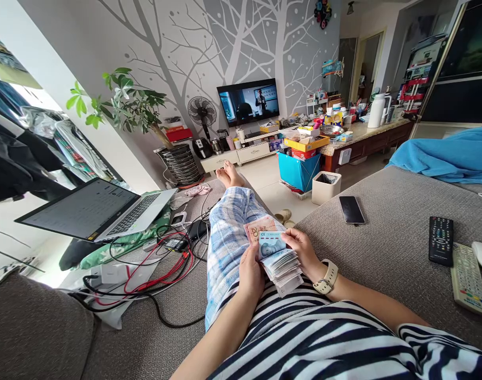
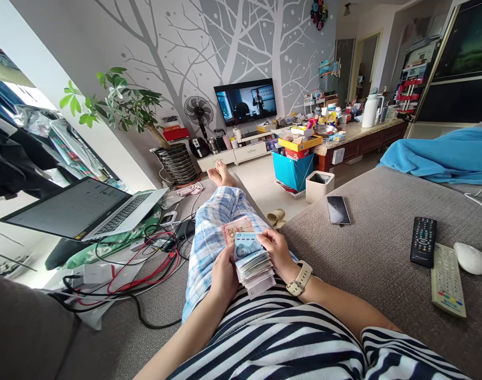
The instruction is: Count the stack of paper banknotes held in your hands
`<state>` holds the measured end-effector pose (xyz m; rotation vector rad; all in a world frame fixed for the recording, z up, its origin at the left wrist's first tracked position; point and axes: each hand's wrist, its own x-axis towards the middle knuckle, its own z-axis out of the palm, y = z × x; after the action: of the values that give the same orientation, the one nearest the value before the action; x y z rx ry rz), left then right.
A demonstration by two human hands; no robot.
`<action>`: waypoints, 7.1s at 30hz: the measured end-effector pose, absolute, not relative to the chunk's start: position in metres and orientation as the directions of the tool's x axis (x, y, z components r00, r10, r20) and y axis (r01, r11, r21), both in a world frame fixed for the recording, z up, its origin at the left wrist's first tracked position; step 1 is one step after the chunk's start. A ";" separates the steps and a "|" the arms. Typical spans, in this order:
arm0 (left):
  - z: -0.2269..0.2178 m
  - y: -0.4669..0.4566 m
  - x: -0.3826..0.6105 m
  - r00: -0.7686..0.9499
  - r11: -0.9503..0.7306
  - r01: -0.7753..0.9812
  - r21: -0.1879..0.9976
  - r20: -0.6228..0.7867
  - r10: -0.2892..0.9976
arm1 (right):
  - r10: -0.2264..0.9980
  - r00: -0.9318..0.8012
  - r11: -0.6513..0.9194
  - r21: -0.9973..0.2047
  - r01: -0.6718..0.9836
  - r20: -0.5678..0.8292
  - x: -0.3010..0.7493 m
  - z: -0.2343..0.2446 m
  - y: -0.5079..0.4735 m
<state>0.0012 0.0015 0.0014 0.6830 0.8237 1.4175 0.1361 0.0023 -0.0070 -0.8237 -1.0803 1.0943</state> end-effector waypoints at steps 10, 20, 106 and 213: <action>0.000 0.003 0.001 -0.015 0.038 -0.557 0.830 -0.055 0.998 | 0.964 0.078 0.265 -0.910 -0.320 0.254 0.136 -0.007 0.002; -0.004 0.005 0.000 -0.030 0.101 -0.428 0.898 -0.126 0.992 | 0.974 0.119 0.214 -0.948 -0.234 0.191 0.138 -0.005 0.006; 0.003 0.007 0.007 0.011 0.148 -0.539 0.829 -0.168 0.986 | 0.975 0.049 0.214 -0.868 -0.448 0.215 0.139 -0.013 0.004; -0.012 0.015 0.002 0.014 0.169 -0.532 0.830 -0.191 0.982 | 0.977 0.099 0.214 -0.878 -0.429 0.190 0.139 -0.020 0.012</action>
<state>0.0020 0.0147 -0.0118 0.6421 0.9007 1.3145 0.1391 0.0117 -0.0204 -0.7541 -0.9289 1.1996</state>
